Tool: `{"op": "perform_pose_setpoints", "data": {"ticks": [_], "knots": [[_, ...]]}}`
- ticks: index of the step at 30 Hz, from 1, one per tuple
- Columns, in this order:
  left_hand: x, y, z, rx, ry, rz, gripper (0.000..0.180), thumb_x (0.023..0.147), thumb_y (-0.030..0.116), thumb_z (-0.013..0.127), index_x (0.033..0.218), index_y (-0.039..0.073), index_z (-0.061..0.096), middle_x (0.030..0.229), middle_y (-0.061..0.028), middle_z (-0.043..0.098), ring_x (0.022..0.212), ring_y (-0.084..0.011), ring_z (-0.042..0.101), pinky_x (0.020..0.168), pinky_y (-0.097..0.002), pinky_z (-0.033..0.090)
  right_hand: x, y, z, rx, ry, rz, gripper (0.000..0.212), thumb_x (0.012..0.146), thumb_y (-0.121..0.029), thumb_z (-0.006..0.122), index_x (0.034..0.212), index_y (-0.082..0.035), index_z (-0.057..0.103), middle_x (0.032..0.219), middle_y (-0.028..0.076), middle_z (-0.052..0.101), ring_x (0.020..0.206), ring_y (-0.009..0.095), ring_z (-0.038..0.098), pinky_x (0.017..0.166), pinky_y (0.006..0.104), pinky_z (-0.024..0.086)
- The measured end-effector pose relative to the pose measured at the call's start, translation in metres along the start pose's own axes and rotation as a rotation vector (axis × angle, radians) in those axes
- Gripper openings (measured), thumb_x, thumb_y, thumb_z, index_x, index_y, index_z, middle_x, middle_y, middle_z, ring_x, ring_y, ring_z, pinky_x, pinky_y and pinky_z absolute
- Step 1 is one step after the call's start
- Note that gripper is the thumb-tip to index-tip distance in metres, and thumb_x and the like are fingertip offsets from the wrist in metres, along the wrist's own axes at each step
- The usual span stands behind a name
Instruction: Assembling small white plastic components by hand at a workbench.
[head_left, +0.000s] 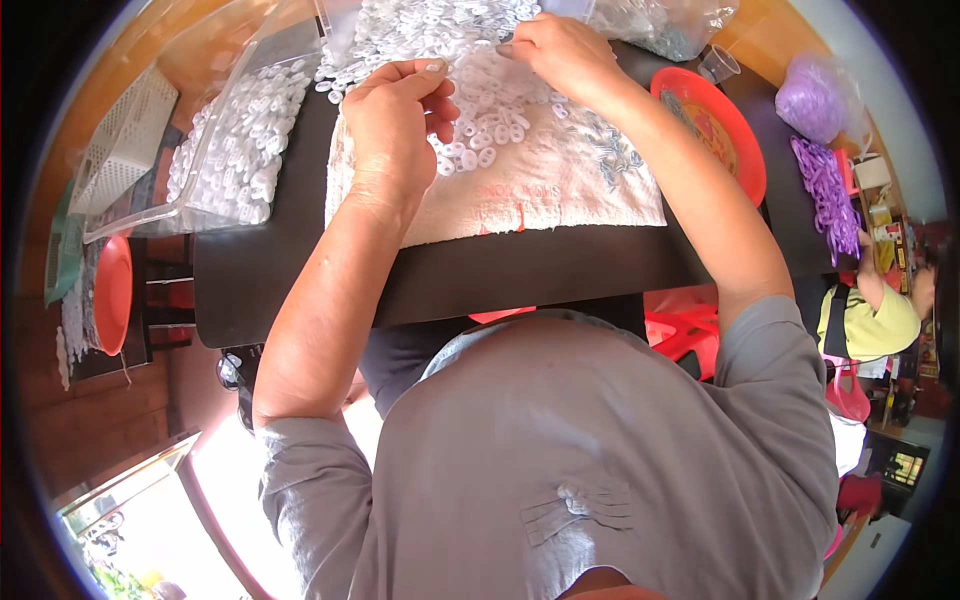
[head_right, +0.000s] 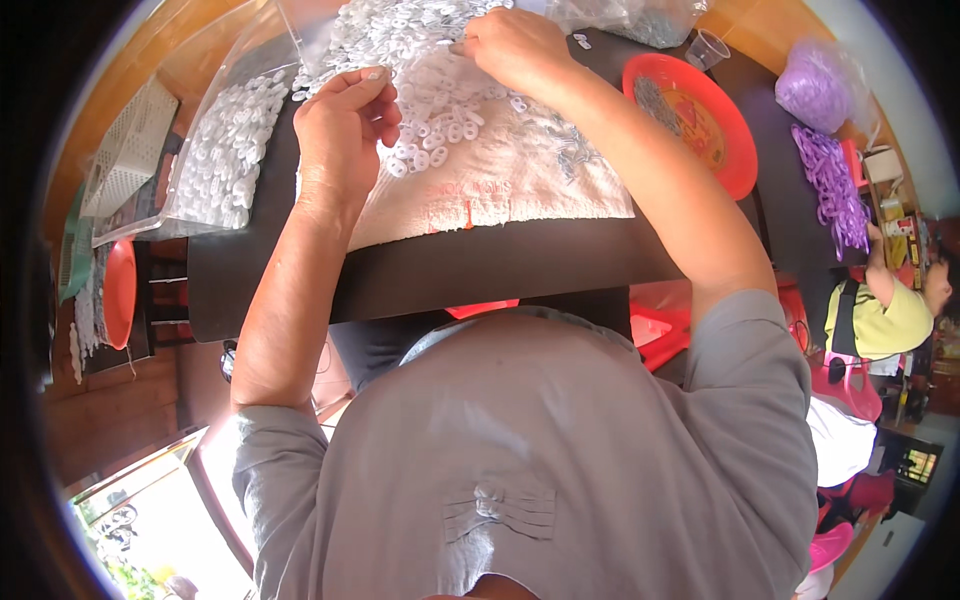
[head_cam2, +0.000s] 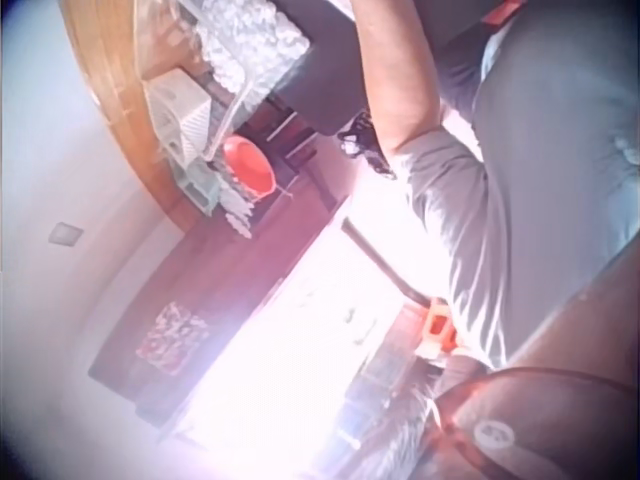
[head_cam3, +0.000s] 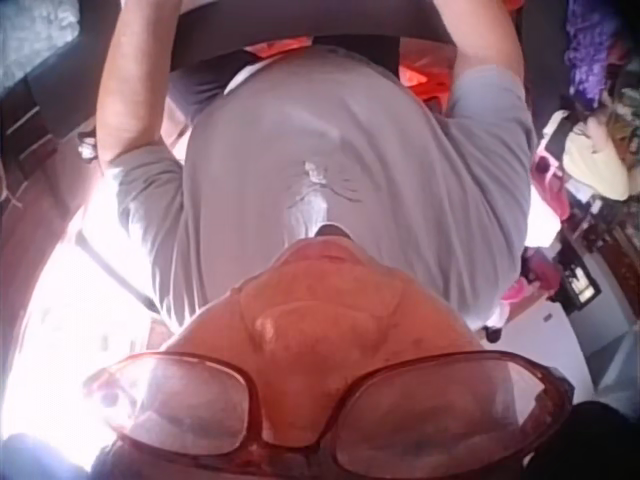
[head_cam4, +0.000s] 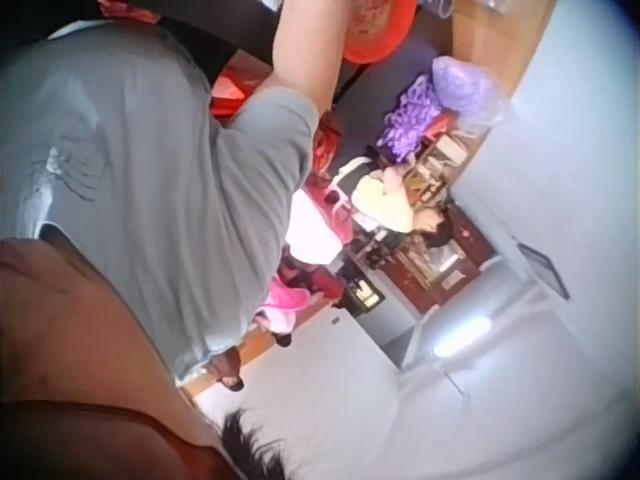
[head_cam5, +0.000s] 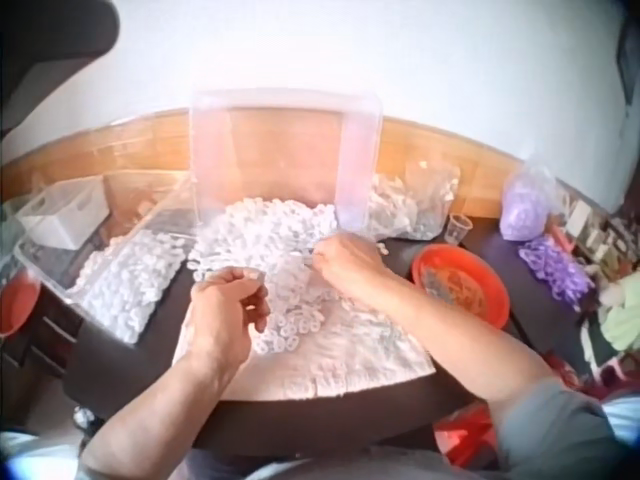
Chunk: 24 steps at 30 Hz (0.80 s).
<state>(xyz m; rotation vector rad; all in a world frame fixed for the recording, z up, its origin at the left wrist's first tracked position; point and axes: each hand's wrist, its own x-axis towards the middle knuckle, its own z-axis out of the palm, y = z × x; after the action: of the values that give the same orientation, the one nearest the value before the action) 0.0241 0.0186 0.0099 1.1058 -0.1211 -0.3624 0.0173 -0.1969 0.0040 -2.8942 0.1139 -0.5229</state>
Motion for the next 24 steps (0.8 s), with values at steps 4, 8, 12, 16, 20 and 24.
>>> {"op": "perform_pose_setpoints", "data": {"ticks": [4, 8, 12, 16, 20, 24], "knots": [[0.001, 0.002, -0.002, -0.001, 0.008, -0.005, 0.006, 0.086, 0.002, 0.060, 0.085, -0.005, 0.061, 0.073, -0.0114, 0.061, 0.055, -0.0170, 0.055, 0.045, -0.0288, 0.041, -0.007, -0.013, 0.000, -0.051, 0.003, -0.097, 0.019, 0.085, -0.028, 0.065, 0.087, -0.009, 0.069, 0.084, 0.009, 0.068, 0.080, 0.027, 0.065, 0.070, 0.0392, 0.048], [-0.002, 0.003, -0.001, 0.044, -0.015, -0.024, 0.010, 0.089, 0.007, 0.061, 0.093, -0.003, 0.059, 0.077, -0.0094, 0.060, 0.061, -0.0155, 0.055, 0.052, -0.0280, 0.040, -0.008, -0.013, 0.001, 0.168, -0.041, -0.015, 0.019, 0.080, -0.029, 0.070, 0.085, -0.010, 0.072, 0.086, 0.009, 0.070, 0.087, 0.028, 0.066, 0.075, 0.0407, 0.049], [0.001, 0.001, 0.000, -0.010, 0.004, -0.015, 0.006, 0.085, 0.001, 0.060, 0.085, -0.005, 0.060, 0.072, -0.0115, 0.061, 0.054, -0.0168, 0.054, 0.045, -0.0285, 0.040, -0.004, -0.007, 0.004, 0.305, -0.097, -0.001, 0.021, 0.077, -0.029, 0.072, 0.087, -0.010, 0.072, 0.088, 0.009, 0.071, 0.087, 0.027, 0.066, 0.076, 0.0394, 0.049], [0.001, 0.001, 0.000, 0.011, 0.011, -0.010, 0.006, 0.086, 0.001, 0.060, 0.085, -0.005, 0.060, 0.072, -0.0114, 0.061, 0.054, -0.0169, 0.054, 0.045, -0.0284, 0.040, -0.004, -0.008, 0.005, 0.349, -0.110, -0.007, 0.020, 0.077, -0.022, 0.074, 0.089, -0.007, 0.070, 0.086, 0.007, 0.070, 0.083, 0.021, 0.066, 0.075, 0.0342, 0.049], [0.002, 0.000, -0.002, 0.008, 0.009, -0.017, 0.007, 0.086, 0.002, 0.060, 0.086, -0.005, 0.060, 0.073, -0.0115, 0.061, 0.055, -0.0169, 0.054, 0.046, -0.0286, 0.039, -0.004, -0.010, 0.005, 0.358, -0.117, -0.009, 0.017, 0.078, -0.016, 0.074, 0.089, -0.004, 0.068, 0.083, 0.007, 0.069, 0.079, 0.017, 0.065, 0.073, 0.0307, 0.049], [0.002, 0.000, -0.001, 0.012, 0.003, -0.020, 0.008, 0.086, 0.003, 0.060, 0.086, -0.005, 0.060, 0.073, -0.0116, 0.061, 0.055, -0.0168, 0.053, 0.046, -0.0288, 0.039, -0.005, -0.008, 0.006, 0.348, -0.099, -0.018, 0.017, 0.078, -0.016, 0.074, 0.089, -0.005, 0.068, 0.084, 0.007, 0.069, 0.079, 0.017, 0.065, 0.073, 0.0309, 0.049]]}}
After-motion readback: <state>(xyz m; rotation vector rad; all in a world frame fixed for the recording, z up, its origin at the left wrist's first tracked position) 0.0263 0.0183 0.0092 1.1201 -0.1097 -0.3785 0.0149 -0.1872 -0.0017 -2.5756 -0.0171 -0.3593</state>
